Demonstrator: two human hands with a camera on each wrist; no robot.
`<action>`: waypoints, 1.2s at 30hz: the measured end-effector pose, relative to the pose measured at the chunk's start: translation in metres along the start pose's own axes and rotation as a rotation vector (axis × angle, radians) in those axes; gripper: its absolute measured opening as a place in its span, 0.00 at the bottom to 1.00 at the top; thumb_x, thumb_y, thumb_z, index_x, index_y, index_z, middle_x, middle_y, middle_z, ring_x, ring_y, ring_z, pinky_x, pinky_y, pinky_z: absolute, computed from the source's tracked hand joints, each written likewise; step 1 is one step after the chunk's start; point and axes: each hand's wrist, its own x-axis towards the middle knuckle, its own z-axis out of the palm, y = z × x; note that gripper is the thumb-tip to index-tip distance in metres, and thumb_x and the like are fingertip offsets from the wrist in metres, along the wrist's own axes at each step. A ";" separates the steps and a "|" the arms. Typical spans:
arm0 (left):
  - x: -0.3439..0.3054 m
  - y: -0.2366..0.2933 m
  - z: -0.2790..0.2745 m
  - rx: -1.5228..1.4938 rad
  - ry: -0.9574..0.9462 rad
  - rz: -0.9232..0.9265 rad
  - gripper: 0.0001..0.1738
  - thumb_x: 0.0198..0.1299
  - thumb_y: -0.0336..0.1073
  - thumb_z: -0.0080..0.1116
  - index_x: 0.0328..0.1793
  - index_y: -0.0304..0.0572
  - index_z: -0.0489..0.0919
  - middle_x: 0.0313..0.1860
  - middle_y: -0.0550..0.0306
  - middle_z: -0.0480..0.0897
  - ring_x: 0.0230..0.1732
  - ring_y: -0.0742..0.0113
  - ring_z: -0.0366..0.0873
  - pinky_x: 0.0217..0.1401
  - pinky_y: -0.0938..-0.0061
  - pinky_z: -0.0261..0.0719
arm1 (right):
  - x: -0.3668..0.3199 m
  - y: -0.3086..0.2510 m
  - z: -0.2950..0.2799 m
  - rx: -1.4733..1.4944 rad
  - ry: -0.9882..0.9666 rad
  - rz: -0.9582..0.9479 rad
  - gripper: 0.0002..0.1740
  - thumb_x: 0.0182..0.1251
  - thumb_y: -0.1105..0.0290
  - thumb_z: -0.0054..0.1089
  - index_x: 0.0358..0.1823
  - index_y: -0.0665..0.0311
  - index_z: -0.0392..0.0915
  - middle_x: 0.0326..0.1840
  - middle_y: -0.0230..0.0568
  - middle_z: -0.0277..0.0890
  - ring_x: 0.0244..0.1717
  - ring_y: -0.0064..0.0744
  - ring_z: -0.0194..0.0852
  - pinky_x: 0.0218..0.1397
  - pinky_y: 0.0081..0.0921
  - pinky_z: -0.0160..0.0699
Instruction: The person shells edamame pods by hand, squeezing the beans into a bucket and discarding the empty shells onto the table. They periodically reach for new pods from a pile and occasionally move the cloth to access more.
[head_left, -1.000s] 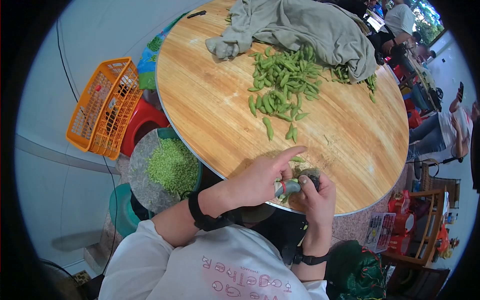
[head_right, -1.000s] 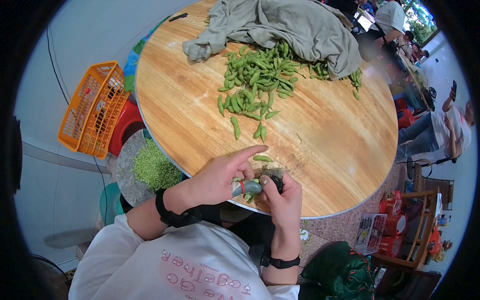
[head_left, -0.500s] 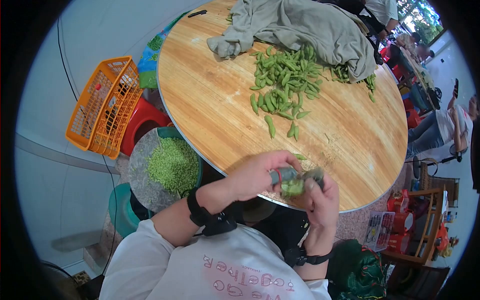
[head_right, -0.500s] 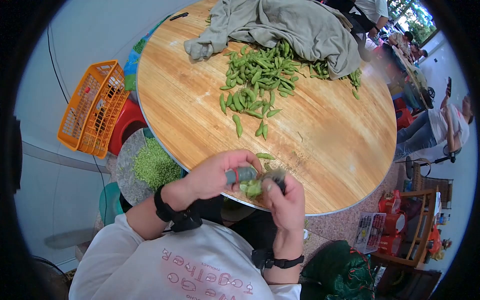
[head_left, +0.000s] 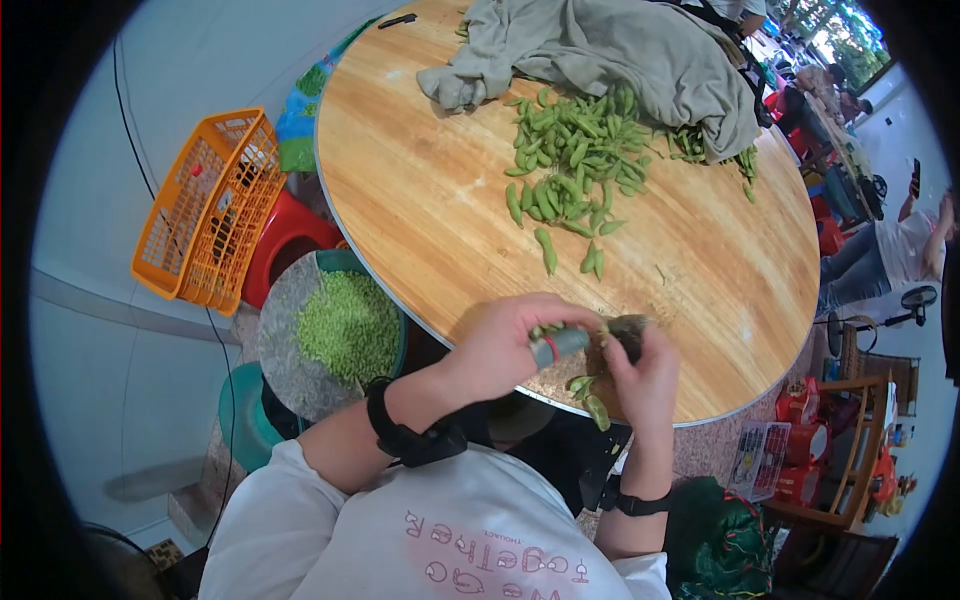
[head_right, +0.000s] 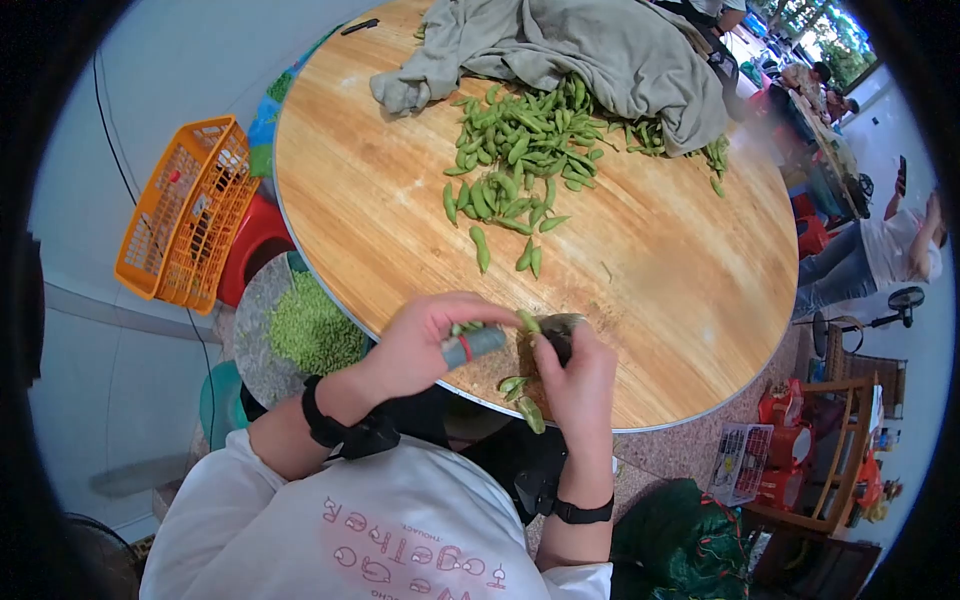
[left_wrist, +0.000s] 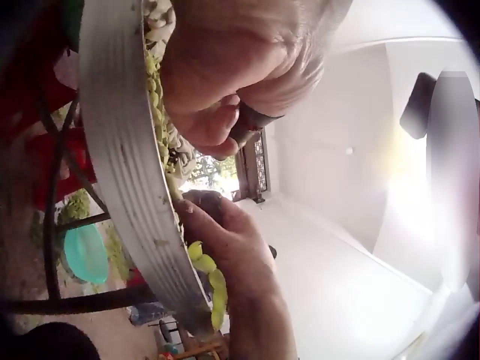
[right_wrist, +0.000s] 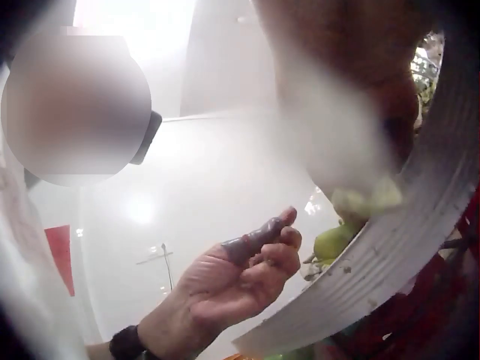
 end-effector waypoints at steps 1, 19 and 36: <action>0.000 0.004 0.003 0.000 0.001 -0.004 0.14 0.55 0.30 0.58 0.49 0.41 0.77 0.33 0.60 0.78 0.34 0.72 0.76 0.34 0.78 0.73 | -0.002 0.000 0.001 0.291 0.029 0.074 0.07 0.56 0.74 0.60 0.33 0.70 0.74 0.22 0.34 0.74 0.21 0.22 0.69 0.24 0.21 0.66; 0.002 0.004 0.022 -0.625 0.080 -0.296 0.04 0.55 0.26 0.57 0.37 0.37 0.78 0.30 0.64 0.78 0.29 0.81 0.71 0.32 0.85 0.69 | -0.033 -0.027 -0.009 0.855 -0.249 0.344 0.13 0.72 0.62 0.39 0.35 0.64 0.66 0.21 0.29 0.63 0.20 0.14 0.55 0.22 0.13 0.53; -0.006 0.002 0.011 -0.969 -0.132 -0.466 0.07 0.54 0.26 0.57 0.40 0.38 0.75 0.30 0.64 0.76 0.31 0.80 0.72 0.33 0.85 0.71 | -0.035 -0.033 -0.012 1.205 -0.443 0.549 0.08 0.70 0.70 0.43 0.38 0.67 0.70 0.18 0.26 0.63 0.16 0.12 0.51 0.17 0.11 0.49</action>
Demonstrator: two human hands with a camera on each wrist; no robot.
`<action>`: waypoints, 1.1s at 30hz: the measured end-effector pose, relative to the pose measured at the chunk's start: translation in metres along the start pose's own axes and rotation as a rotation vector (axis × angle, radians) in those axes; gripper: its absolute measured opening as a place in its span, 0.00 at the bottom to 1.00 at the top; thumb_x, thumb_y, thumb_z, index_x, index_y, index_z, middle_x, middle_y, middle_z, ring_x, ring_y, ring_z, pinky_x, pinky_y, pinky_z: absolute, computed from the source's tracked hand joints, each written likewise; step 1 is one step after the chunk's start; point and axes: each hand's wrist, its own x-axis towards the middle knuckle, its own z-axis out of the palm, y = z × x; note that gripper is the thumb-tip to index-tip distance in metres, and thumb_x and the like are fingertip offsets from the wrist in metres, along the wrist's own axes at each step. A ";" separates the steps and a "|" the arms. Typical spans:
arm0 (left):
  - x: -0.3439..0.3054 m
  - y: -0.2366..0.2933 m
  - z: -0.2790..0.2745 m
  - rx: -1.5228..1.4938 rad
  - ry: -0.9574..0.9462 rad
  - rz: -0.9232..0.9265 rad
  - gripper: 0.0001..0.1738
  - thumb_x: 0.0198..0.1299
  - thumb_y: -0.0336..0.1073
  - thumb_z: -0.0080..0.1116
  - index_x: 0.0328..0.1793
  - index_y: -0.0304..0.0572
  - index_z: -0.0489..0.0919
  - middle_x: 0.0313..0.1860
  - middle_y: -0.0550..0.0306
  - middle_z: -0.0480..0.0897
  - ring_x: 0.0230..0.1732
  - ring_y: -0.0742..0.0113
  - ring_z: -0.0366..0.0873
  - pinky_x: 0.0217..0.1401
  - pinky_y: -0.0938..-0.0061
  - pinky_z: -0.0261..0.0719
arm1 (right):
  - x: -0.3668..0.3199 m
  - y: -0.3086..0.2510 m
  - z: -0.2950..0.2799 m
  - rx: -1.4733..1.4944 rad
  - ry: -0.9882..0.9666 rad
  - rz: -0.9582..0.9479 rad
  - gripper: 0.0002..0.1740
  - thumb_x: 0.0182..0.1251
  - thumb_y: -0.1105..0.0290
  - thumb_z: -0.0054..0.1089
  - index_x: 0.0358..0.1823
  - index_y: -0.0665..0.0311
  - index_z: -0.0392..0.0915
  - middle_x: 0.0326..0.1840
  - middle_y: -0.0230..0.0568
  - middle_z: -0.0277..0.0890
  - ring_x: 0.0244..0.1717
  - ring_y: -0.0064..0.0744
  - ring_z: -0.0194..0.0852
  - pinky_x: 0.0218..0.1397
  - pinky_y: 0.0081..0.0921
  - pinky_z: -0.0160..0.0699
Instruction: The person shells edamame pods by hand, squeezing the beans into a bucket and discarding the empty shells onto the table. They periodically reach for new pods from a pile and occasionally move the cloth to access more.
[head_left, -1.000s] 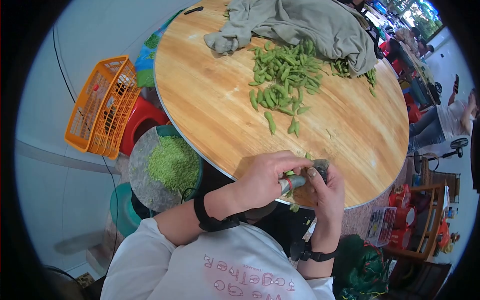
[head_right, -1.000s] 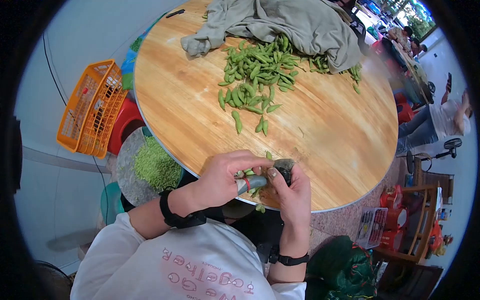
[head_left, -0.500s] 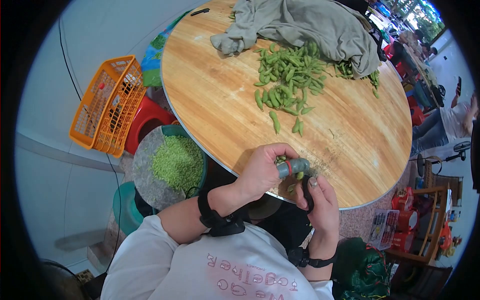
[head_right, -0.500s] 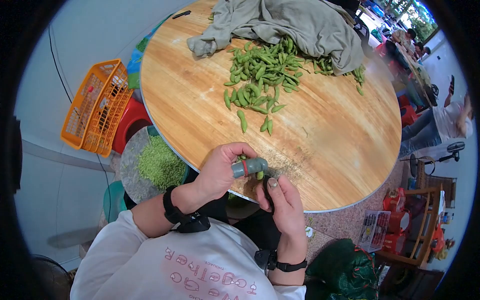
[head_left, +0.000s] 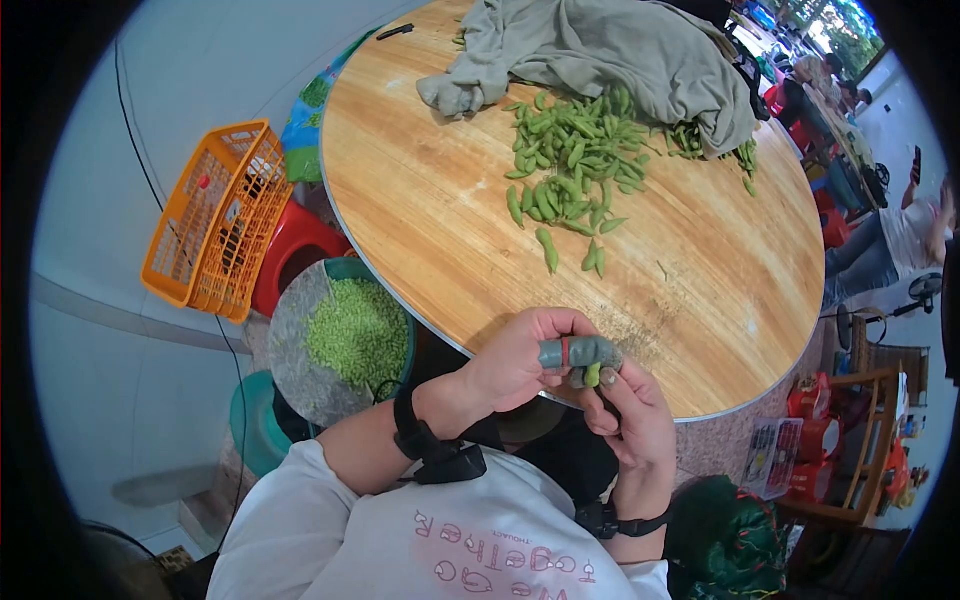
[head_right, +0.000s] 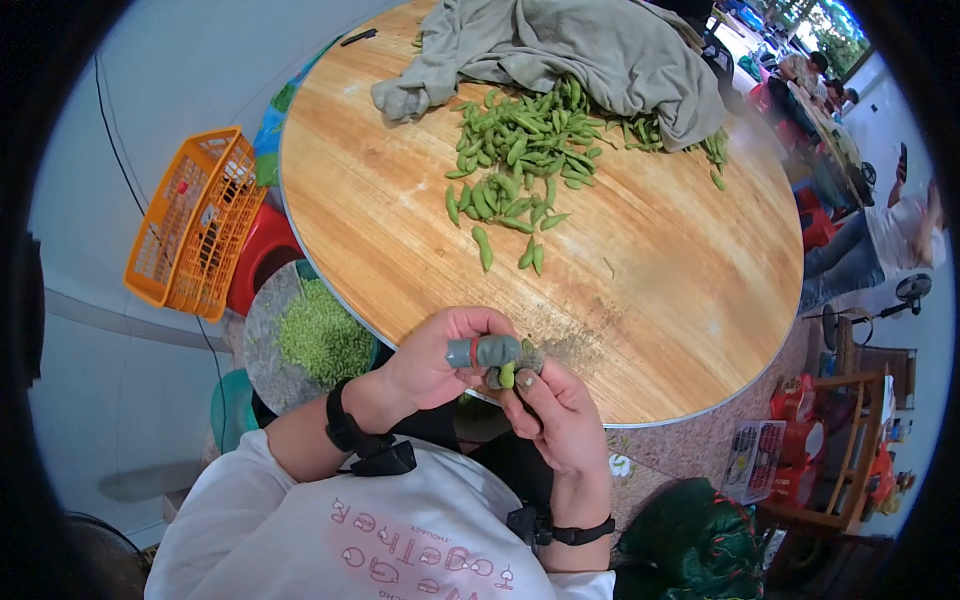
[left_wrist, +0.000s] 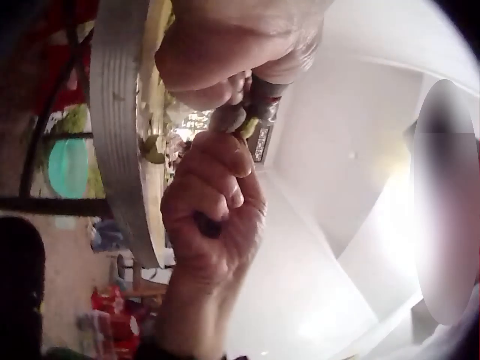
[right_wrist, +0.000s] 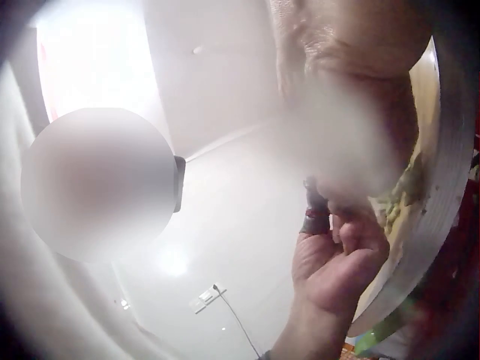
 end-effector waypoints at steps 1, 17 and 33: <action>0.000 0.001 -0.001 -0.075 -0.041 -0.024 0.08 0.54 0.26 0.57 0.41 0.37 0.74 0.30 0.64 0.76 0.31 0.81 0.72 0.33 0.85 0.71 | 0.002 0.000 -0.001 0.003 0.001 -0.002 0.08 0.70 0.70 0.43 0.38 0.67 0.70 0.18 0.26 0.63 0.16 0.12 0.51 0.17 0.11 0.49; 0.002 0.023 -0.023 -0.065 0.192 0.343 0.10 0.61 0.32 0.43 0.47 0.38 0.69 0.31 0.57 0.72 0.23 0.77 0.64 0.20 0.87 0.55 | 0.084 -0.048 0.012 -0.662 0.066 0.048 0.12 0.65 0.62 0.51 0.29 0.62 0.72 0.14 0.29 0.66 0.13 0.21 0.59 0.17 0.18 0.55; 0.003 0.030 -0.031 -0.059 0.207 0.323 0.08 0.59 0.23 0.43 0.42 0.35 0.73 0.31 0.54 0.73 0.23 0.75 0.63 0.24 0.85 0.59 | 0.337 -0.113 0.032 -1.983 0.031 -0.793 0.12 0.57 0.67 0.49 0.39 0.64 0.74 0.33 0.51 0.75 0.39 0.51 0.74 0.42 0.42 0.72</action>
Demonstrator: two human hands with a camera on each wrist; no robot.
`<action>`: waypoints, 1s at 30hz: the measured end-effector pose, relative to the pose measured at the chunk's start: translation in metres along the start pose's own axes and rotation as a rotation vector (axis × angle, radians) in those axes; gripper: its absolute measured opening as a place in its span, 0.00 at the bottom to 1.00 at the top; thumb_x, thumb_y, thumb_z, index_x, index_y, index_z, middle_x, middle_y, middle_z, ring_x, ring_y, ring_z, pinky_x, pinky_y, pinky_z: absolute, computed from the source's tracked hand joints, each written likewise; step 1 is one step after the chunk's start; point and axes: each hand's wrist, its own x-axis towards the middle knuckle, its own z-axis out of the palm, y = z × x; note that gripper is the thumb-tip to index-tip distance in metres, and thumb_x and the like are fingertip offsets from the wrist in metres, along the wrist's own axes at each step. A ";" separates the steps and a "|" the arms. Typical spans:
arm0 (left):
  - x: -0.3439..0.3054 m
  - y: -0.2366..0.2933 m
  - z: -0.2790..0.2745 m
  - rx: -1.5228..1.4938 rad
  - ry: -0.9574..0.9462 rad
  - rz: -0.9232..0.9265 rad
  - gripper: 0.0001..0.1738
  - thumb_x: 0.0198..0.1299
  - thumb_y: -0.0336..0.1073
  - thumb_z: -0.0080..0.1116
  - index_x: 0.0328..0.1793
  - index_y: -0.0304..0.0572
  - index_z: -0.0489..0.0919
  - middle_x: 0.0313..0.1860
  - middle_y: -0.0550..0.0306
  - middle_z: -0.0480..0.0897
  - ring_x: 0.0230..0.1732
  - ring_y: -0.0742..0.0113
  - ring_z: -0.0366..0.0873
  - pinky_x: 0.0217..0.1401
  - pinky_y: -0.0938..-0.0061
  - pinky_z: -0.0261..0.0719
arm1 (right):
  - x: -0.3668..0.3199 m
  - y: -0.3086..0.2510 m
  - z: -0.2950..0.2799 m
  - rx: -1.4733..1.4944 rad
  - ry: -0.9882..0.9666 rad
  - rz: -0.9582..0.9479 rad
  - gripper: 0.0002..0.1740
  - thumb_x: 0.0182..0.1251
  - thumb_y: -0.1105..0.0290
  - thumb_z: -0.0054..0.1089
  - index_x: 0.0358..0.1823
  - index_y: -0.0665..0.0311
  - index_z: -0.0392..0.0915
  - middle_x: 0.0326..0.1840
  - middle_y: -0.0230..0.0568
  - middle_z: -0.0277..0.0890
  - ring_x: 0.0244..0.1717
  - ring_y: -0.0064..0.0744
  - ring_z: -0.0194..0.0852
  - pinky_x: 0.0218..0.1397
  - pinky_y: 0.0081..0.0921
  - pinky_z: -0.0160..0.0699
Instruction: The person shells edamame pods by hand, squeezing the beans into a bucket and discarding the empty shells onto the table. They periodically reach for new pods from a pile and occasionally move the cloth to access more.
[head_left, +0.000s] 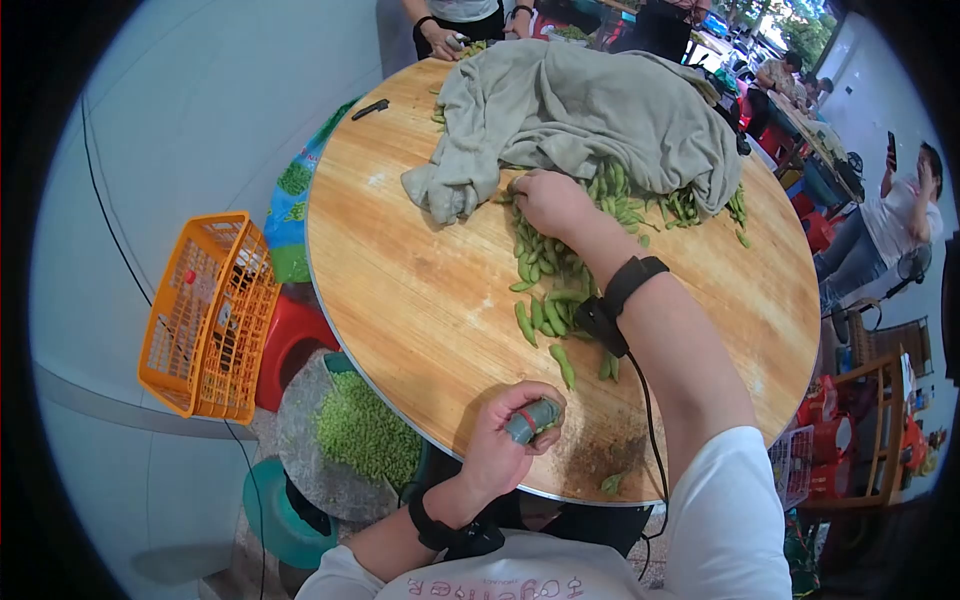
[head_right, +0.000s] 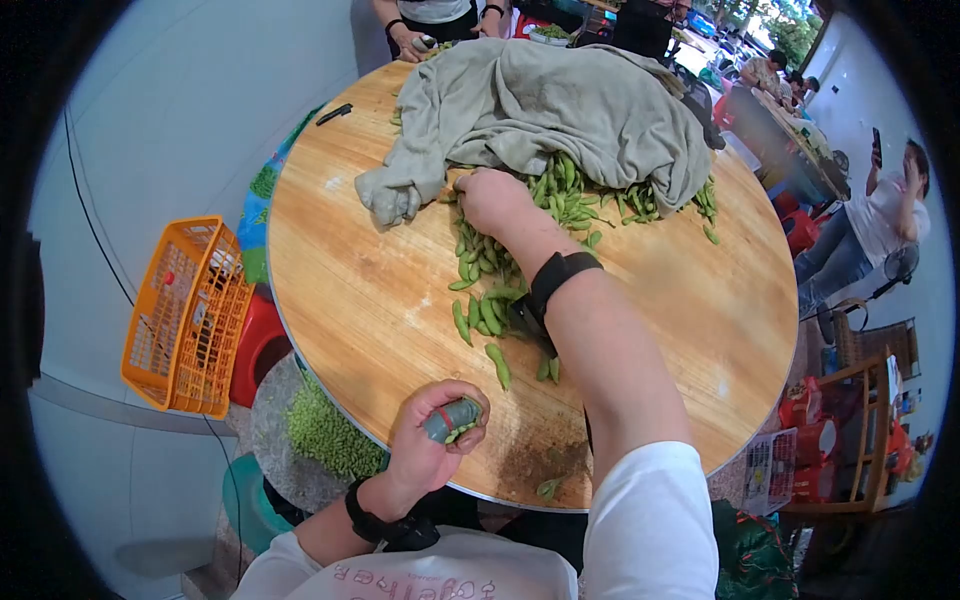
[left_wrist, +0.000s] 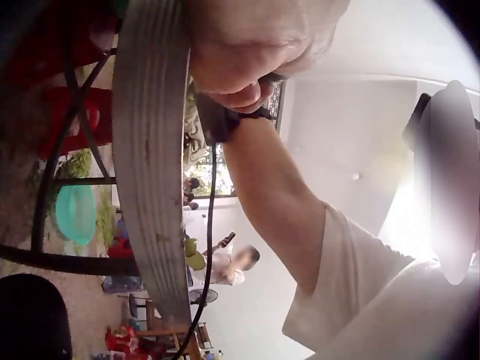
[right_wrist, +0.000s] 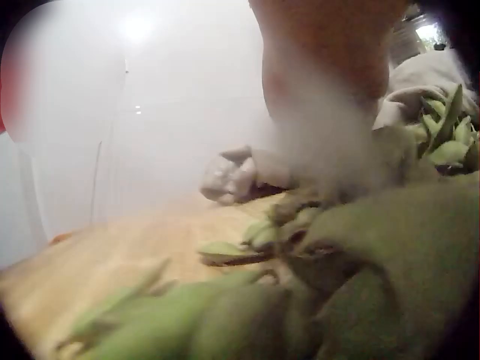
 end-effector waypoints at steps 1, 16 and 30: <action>0.000 -0.001 -0.001 -0.006 0.006 -0.003 0.08 0.59 0.23 0.43 0.42 0.35 0.73 0.31 0.54 0.73 0.23 0.75 0.63 0.24 0.85 0.59 | -0.003 -0.002 0.001 0.002 -0.009 0.000 0.12 0.57 0.67 0.49 0.39 0.64 0.74 0.33 0.51 0.75 0.39 0.51 0.74 0.42 0.42 0.72; -0.007 -0.009 -0.001 0.204 -0.205 -0.047 0.11 0.58 0.22 0.44 0.45 0.37 0.73 0.33 0.59 0.76 0.23 0.81 0.63 0.23 0.87 0.57 | -0.196 -0.026 -0.080 0.158 -0.114 0.081 0.07 0.60 0.70 0.50 0.38 0.63 0.70 0.33 0.50 0.71 0.33 0.54 0.72 0.35 0.42 0.72; -0.017 0.016 -0.010 -0.139 0.008 -0.093 0.10 0.59 0.27 0.45 0.47 0.37 0.70 0.33 0.56 0.69 0.22 0.80 0.60 0.23 0.89 0.54 | -0.244 -0.138 -0.068 0.074 -0.045 0.540 0.11 0.58 0.65 0.54 0.37 0.64 0.70 0.21 0.50 0.74 0.23 0.49 0.75 0.24 0.39 0.73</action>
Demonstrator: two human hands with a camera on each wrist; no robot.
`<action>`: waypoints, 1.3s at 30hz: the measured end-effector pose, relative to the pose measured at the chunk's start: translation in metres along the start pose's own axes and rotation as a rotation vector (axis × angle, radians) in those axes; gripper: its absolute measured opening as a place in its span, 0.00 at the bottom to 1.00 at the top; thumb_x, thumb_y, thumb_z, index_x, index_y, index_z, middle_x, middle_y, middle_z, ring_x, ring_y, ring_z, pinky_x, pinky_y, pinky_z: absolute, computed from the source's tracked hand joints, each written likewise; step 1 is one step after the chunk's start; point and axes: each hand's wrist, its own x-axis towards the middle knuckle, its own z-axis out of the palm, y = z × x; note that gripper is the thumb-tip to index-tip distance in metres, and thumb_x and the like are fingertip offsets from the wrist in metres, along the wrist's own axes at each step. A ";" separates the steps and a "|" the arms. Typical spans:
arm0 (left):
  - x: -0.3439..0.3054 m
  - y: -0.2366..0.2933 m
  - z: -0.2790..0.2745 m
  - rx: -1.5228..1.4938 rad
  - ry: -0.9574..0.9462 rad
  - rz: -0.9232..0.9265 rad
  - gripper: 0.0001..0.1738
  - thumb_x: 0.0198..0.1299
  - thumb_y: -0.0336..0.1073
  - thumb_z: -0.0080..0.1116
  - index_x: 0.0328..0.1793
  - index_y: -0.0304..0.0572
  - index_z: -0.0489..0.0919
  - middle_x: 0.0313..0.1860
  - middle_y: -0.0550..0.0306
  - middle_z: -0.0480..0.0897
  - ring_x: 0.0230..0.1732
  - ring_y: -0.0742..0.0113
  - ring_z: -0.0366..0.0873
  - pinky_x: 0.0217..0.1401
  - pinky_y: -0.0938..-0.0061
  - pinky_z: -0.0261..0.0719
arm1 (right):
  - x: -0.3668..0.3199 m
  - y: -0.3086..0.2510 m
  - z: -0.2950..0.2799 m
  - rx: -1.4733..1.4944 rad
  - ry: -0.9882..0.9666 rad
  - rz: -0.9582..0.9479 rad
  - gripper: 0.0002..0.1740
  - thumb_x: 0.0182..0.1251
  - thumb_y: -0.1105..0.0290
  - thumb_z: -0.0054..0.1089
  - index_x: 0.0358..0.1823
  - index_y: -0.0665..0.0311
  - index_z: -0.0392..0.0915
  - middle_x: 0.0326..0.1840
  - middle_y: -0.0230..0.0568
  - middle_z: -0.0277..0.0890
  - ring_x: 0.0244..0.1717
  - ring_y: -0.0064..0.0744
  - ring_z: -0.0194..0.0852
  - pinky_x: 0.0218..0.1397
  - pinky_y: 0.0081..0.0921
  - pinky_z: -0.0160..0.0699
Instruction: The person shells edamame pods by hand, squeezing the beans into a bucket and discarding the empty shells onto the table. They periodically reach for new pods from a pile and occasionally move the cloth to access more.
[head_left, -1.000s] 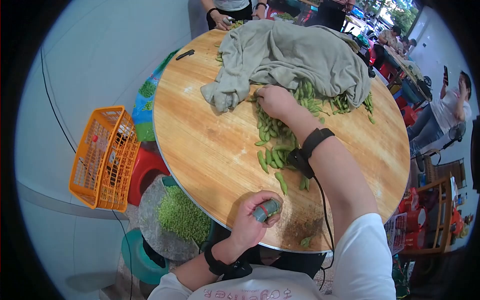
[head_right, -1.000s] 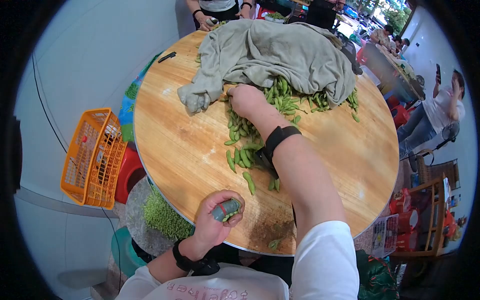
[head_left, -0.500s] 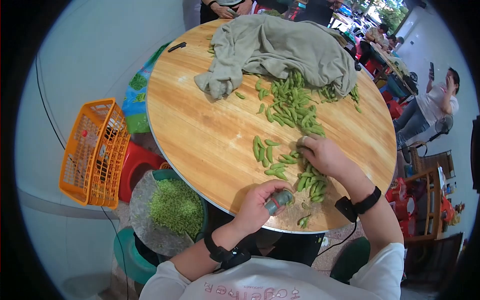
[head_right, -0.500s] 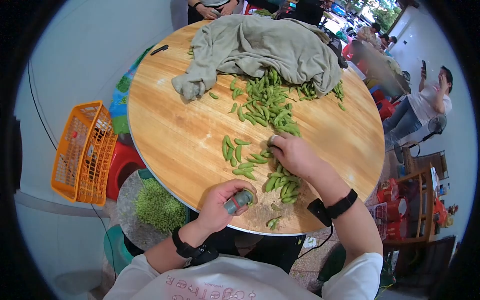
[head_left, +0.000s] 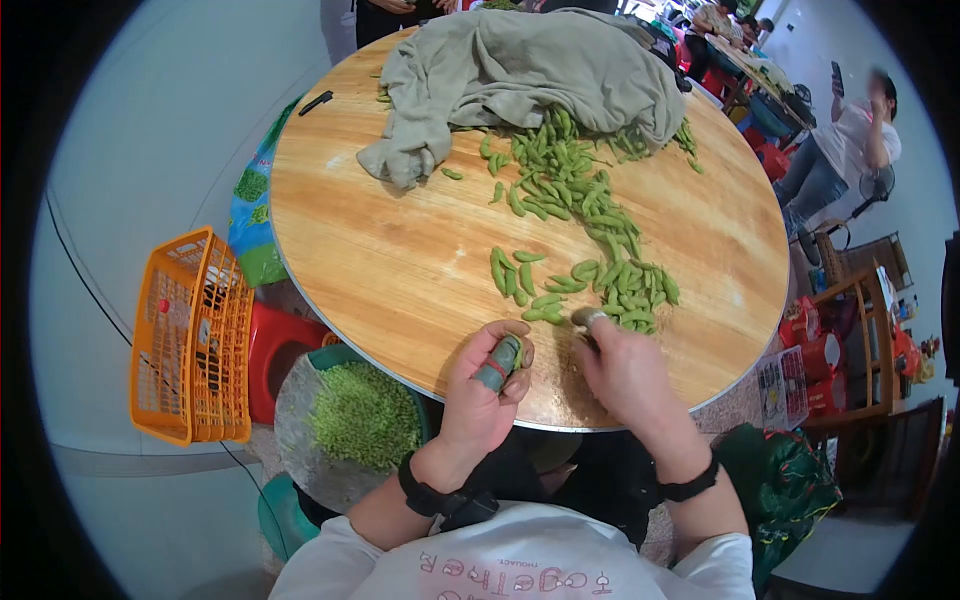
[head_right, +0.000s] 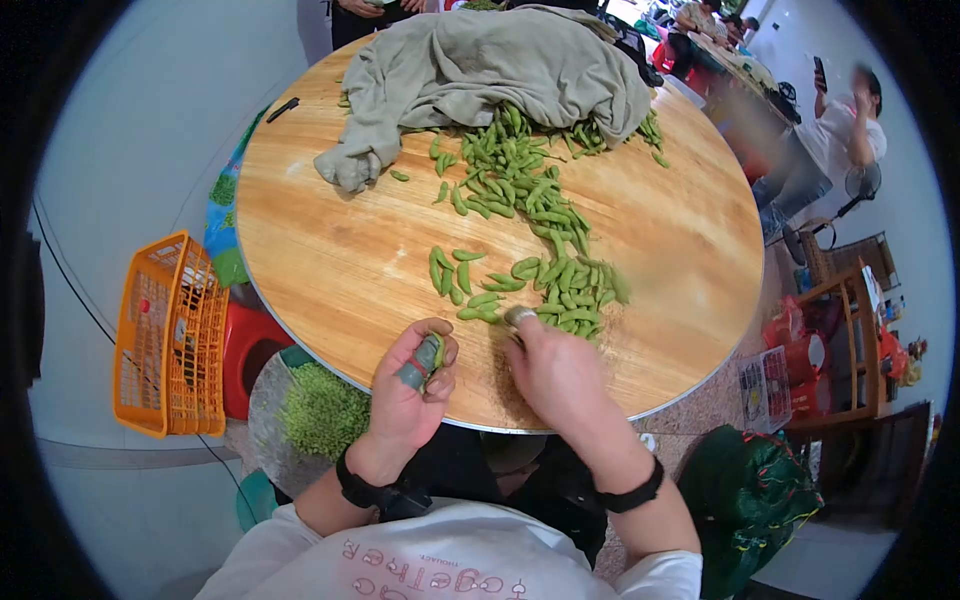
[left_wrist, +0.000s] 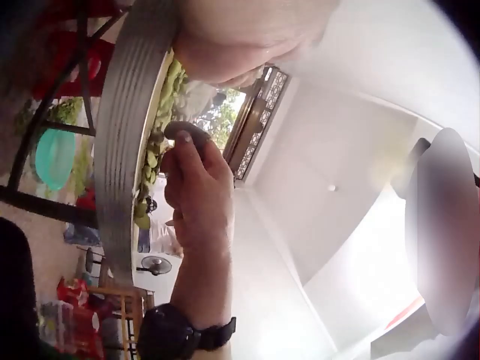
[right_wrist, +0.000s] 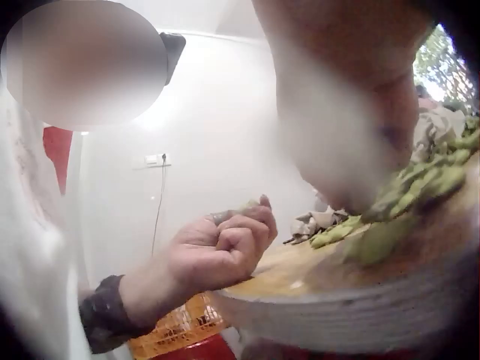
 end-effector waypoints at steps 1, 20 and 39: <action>0.001 0.001 -0.001 0.009 0.003 -0.009 0.10 0.59 0.27 0.45 0.47 0.37 0.70 0.33 0.56 0.69 0.22 0.80 0.60 0.23 0.89 0.54 | 0.005 -0.006 0.007 0.009 0.000 0.009 0.11 0.58 0.65 0.54 0.37 0.64 0.70 0.21 0.50 0.74 0.23 0.49 0.75 0.24 0.39 0.73; -0.012 -0.022 0.010 0.636 -0.134 -0.120 0.12 0.57 0.22 0.44 0.47 0.39 0.72 0.35 0.65 0.75 0.28 0.82 0.67 0.27 0.89 0.61 | -0.059 0.000 0.006 0.852 0.100 0.122 0.06 0.57 0.74 0.60 0.33 0.69 0.74 0.22 0.36 0.72 0.25 0.20 0.67 0.30 0.21 0.69; 0.030 -0.053 0.027 1.808 -0.527 0.510 0.14 0.57 0.26 0.47 0.50 0.39 0.74 0.32 0.55 0.78 0.32 0.69 0.74 0.35 0.74 0.73 | -0.068 0.065 -0.019 0.169 0.133 0.146 0.10 0.56 0.66 0.59 0.29 0.64 0.70 0.23 0.49 0.74 0.25 0.49 0.74 0.27 0.40 0.72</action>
